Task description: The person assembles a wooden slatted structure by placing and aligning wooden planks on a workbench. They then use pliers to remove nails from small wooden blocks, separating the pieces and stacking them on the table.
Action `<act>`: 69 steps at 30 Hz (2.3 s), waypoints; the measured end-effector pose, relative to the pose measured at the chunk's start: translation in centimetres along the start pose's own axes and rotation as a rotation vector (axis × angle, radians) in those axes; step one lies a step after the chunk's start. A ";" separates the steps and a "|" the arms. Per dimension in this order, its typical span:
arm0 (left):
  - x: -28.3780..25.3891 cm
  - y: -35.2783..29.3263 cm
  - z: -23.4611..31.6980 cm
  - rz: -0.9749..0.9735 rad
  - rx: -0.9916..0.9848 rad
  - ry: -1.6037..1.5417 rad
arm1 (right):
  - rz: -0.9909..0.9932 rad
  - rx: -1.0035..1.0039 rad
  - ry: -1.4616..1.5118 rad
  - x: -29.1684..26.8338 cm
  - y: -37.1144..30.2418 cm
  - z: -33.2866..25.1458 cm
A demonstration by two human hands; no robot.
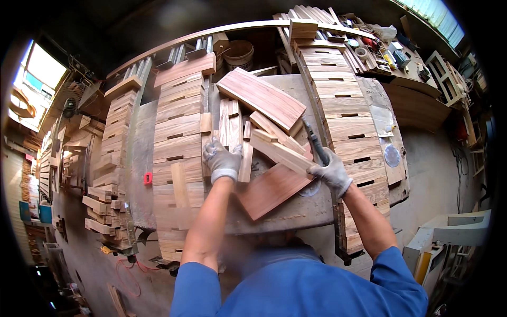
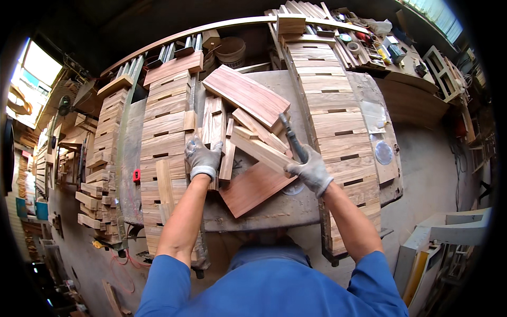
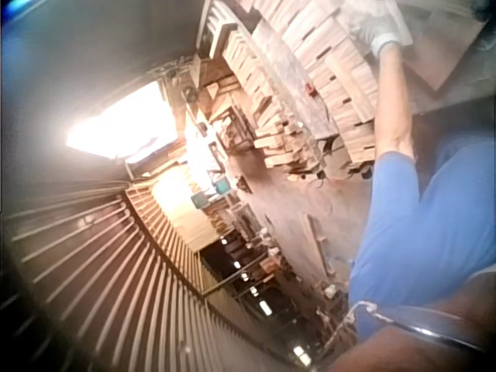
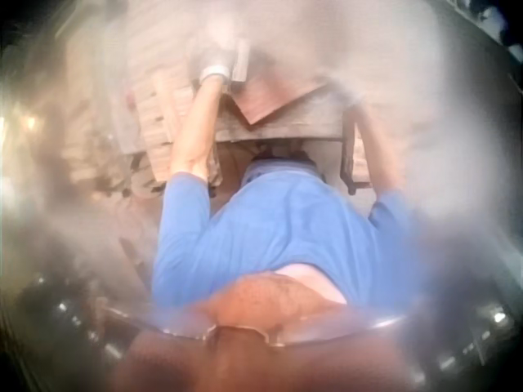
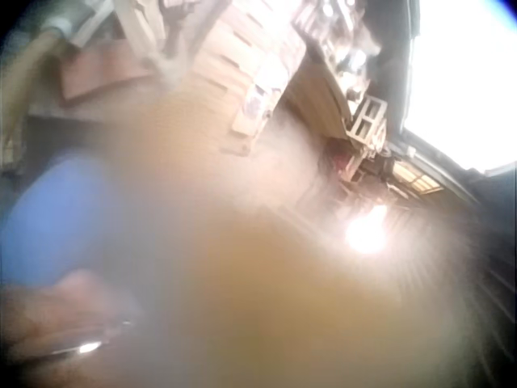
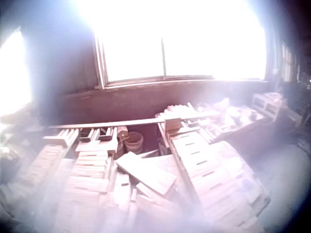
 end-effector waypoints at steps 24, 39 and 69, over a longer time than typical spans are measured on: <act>0.2 0.9 -5.8 -0.178 -0.320 -0.220 | 0.054 0.094 -0.712 1.6 14.5 6.5; 1.6 1.8 -9.2 -0.223 -0.386 -0.371 | -0.081 0.261 -0.180 11.9 15.7 14.0; 5.4 9.8 -6.2 -0.296 0.013 -0.879 | -0.428 0.718 0.827 19.0 10.5 11.9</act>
Point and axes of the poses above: each hand's wrist, its own y-axis towards the middle knuckle, its own x-axis out of the palm, z = x × y, the point moved 9 cm from there along y, towards the middle knuckle, and after that the axes turned 6 degrees about -y, right-handed, at the moved point
